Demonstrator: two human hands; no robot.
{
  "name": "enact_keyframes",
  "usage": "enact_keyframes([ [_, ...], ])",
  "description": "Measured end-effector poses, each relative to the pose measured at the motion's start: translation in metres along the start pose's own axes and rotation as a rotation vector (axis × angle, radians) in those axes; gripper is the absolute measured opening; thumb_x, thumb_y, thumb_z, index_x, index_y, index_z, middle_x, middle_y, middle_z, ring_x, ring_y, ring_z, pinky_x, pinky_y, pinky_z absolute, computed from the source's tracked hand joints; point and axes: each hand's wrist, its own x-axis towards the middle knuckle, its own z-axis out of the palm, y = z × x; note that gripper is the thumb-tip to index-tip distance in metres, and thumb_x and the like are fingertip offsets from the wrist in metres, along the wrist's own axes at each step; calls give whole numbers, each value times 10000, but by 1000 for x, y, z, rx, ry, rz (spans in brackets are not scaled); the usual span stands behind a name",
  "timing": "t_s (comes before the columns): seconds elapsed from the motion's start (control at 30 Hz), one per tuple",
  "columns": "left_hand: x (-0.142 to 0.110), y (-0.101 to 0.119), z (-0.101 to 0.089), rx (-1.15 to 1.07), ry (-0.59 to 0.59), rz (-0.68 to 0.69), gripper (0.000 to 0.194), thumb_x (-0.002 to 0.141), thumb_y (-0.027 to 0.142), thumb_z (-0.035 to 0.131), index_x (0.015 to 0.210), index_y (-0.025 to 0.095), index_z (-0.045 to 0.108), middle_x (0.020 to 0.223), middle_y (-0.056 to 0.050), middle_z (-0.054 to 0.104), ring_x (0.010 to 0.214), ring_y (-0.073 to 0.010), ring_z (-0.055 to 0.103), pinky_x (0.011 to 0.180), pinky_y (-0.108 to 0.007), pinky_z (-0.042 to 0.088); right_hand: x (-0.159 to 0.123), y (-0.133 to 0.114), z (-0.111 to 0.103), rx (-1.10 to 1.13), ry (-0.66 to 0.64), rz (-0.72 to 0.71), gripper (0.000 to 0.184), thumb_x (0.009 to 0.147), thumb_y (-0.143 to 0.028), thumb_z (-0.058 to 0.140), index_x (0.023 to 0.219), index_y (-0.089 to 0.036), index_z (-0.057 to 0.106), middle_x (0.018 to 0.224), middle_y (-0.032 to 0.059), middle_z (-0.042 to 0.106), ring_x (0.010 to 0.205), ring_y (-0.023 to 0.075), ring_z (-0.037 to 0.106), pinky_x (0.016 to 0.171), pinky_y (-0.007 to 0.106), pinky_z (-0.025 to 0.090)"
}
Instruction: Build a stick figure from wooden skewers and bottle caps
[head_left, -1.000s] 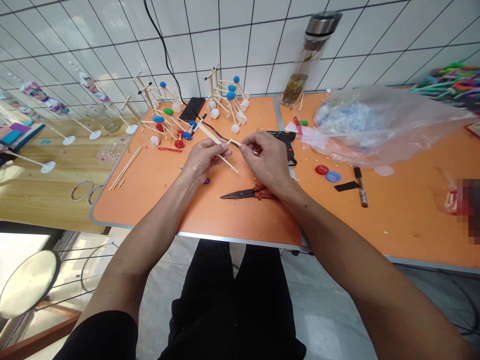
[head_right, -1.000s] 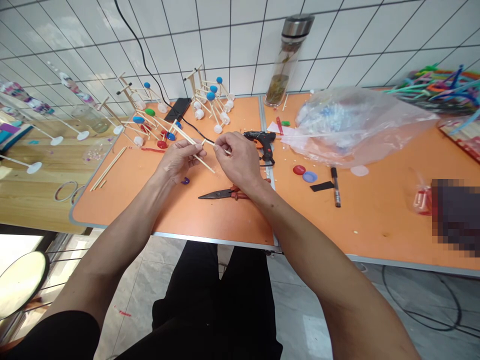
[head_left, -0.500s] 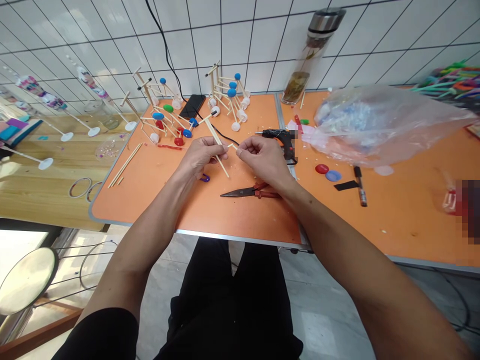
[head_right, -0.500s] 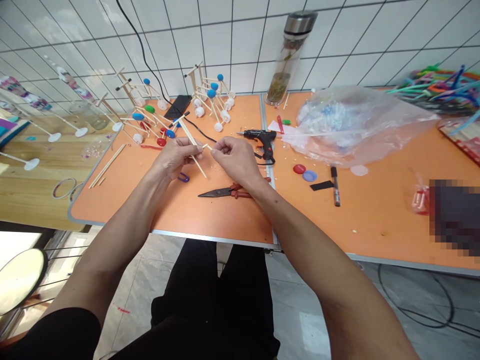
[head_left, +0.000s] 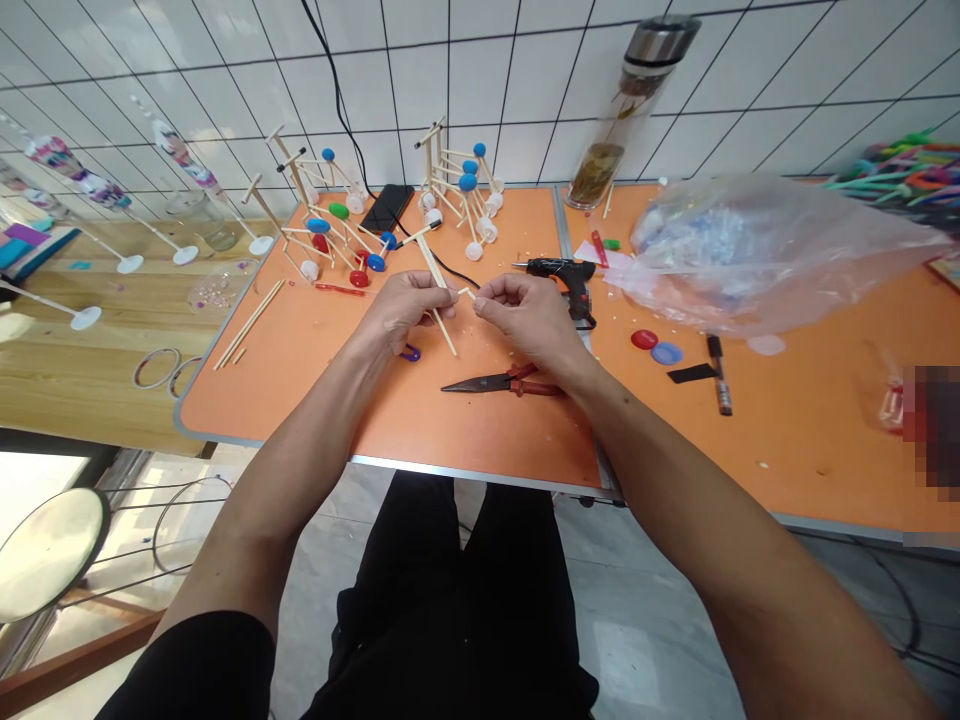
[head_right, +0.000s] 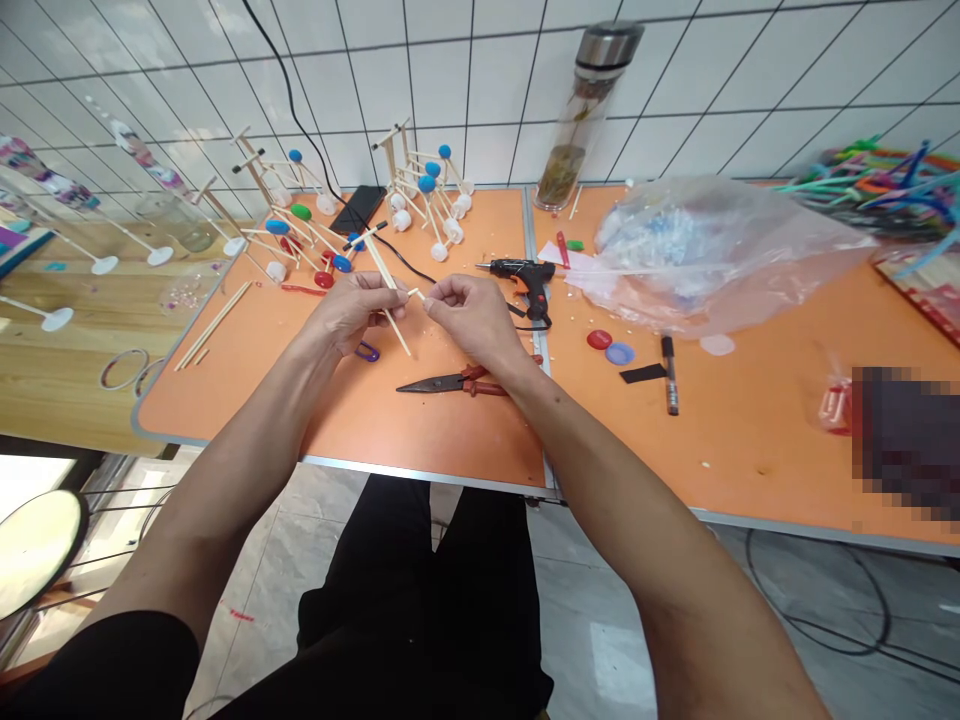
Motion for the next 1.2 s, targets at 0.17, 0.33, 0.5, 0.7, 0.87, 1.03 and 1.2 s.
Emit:
enact_keyframes([
  [0.17,0,1,-1,20,-18,-19,197,626,273,901,736,178,767,635,-24,698,630,-122,594,593,-226,374,-2,-1,0,36,-35,29,88,855,-267,797,840,-182,777,783,14,733,702,144,575,660,290,447],
  [0.33,0,1,-2,37,-24,-23,221,617,285,890,725,181,729,631,-12,690,634,-118,590,603,-223,377,-3,-7,0,55,-36,69,69,860,-224,809,829,-178,769,766,8,715,676,130,559,652,284,434],
  [0.5,0,1,-2,43,-27,-29,238,610,282,883,697,179,687,636,-13,691,639,-112,593,615,-221,383,-4,-8,2,101,-46,109,106,855,-203,830,796,-184,743,706,-4,690,612,116,556,598,268,436],
  [0.7,-1,3,0,54,-32,-39,218,617,263,870,740,174,713,620,-7,668,626,-113,575,607,-222,376,-4,-5,3,160,-67,114,171,838,-258,887,795,-186,738,681,-5,691,573,105,569,566,248,471],
  [0.87,0,3,-1,71,-44,-41,234,608,262,856,679,187,647,623,-15,666,623,-113,564,591,-222,363,-3,-2,4,168,-61,124,177,827,-263,906,802,-186,749,692,0,700,583,114,586,571,254,490],
  [1.03,1,1,-3,64,-62,-35,217,591,263,839,665,185,652,618,-17,667,612,-110,559,570,-216,353,-2,1,4,133,-49,93,123,823,-240,874,800,-185,766,738,13,733,653,134,617,614,263,488],
  [1.2,2,1,-4,59,-67,-30,224,581,263,850,652,182,654,619,-17,671,608,-105,567,565,-209,361,-1,5,5,116,-30,68,88,816,-243,843,799,-184,779,762,16,748,692,142,616,644,271,472],
])
